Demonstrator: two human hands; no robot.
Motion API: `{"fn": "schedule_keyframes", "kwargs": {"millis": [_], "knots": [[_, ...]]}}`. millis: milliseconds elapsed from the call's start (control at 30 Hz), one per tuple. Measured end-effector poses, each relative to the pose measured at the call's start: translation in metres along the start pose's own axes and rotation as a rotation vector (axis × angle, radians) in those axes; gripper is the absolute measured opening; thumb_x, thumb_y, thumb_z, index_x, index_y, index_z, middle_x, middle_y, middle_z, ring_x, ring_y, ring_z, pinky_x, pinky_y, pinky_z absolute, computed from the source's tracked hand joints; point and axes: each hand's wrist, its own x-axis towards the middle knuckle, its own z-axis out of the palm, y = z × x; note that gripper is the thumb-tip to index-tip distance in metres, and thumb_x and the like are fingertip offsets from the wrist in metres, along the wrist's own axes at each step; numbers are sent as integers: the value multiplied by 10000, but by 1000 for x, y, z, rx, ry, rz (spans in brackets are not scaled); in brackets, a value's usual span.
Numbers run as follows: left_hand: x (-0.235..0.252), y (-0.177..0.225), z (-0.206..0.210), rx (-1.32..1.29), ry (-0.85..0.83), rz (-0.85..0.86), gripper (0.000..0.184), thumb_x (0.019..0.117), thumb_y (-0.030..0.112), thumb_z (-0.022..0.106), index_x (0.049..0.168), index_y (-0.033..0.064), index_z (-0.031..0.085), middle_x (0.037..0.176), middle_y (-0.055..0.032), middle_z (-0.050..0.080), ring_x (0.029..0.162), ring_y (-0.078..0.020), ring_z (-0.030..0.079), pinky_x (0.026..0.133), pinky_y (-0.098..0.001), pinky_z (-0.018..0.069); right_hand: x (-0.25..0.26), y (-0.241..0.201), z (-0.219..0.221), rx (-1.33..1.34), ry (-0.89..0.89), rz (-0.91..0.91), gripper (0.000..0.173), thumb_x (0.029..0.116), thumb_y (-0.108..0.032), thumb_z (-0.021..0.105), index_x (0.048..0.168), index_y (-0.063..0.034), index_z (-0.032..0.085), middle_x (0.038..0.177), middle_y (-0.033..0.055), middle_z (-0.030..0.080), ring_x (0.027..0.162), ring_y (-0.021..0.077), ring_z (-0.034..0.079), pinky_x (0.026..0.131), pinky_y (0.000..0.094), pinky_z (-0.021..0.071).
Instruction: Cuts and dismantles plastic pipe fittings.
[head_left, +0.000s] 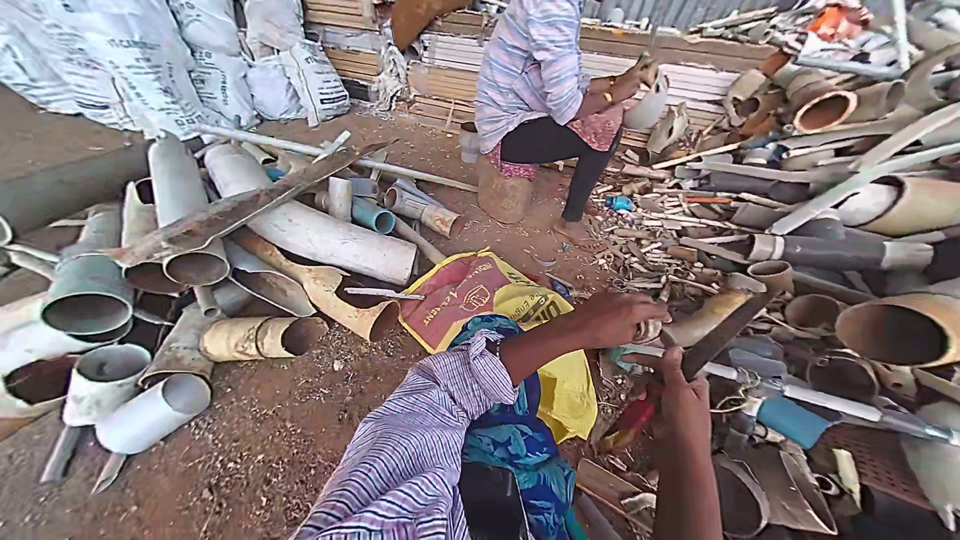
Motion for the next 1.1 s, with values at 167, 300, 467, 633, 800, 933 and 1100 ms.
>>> {"fn": "schedule_keyframes", "kwargs": {"millis": [167, 300, 467, 633, 800, 933, 1100], "knots": [[-31, -26, -51, -507, 424, -435, 358, 962, -126, 520, 1301, -78, 628, 1161, -246, 693, 864, -270, 721, 782, -407, 608, 1, -10, -11, -9, 59, -15, 323, 1120, -183, 285, 1358, -38, 449, 697, -71, 714, 411, -17, 535, 382, 141, 439], [-104, -52, -122, -1269, 1624, -342, 284, 1122, 135, 302, 1373, 25, 380, 1089, -87, 652, 888, -121, 706, 805, -254, 596, 0, -19, -24, 15, 107, -59, 332, 1114, -163, 269, 1347, -37, 470, 688, -69, 709, 408, -1, 551, 370, 156, 458], [-171, -3, -146, -1182, 1849, -196, 440, 1142, 377, 186, 1327, 85, 459, 1085, -79, 740, 914, -165, 749, 804, -280, 603, 4, -7, -36, 0, 100, -56, 310, 1110, -157, 271, 1290, -50, 500, 655, -91, 686, 394, -3, 541, 363, 157, 461], [-142, 38, -109, -1342, 1046, -267, 552, 1127, 358, 100, 1127, 135, 605, 972, -42, 757, 653, -99, 709, 575, -215, 585, 0, -7, -24, -13, 83, -47, 331, 1115, -167, 256, 1273, -67, 529, 651, -105, 679, 393, -9, 536, 366, 148, 456], [-79, 80, -99, -1331, 476, -195, 515, 1125, 283, 143, 1207, -5, 562, 942, -77, 718, 600, -82, 662, 554, -216, 568, -6, -19, -21, -30, 66, -140, 313, 1110, -159, 274, 1300, -49, 498, 693, -98, 693, 417, -5, 550, 382, 150, 468], [-29, 104, -86, -1148, 168, 9, 400, 1127, 106, 256, 1154, -107, 594, 869, -105, 683, 592, -70, 615, 551, -211, 541, -4, -15, -31, -39, 152, -143, 246, 1104, -137, 296, 1171, -96, 530, 660, -104, 668, 412, -10, 529, 393, 153, 467], [31, 52, -2, -201, 52, 37, 236, 1039, 159, 586, 1103, -36, 704, 943, -174, 718, 853, -287, 702, 769, -484, 566, -7, -15, -49, -42, 259, -81, 294, 1107, -136, 302, 1258, -28, 530, 658, -65, 671, 401, 11, 524, 379, 169, 463]]}}
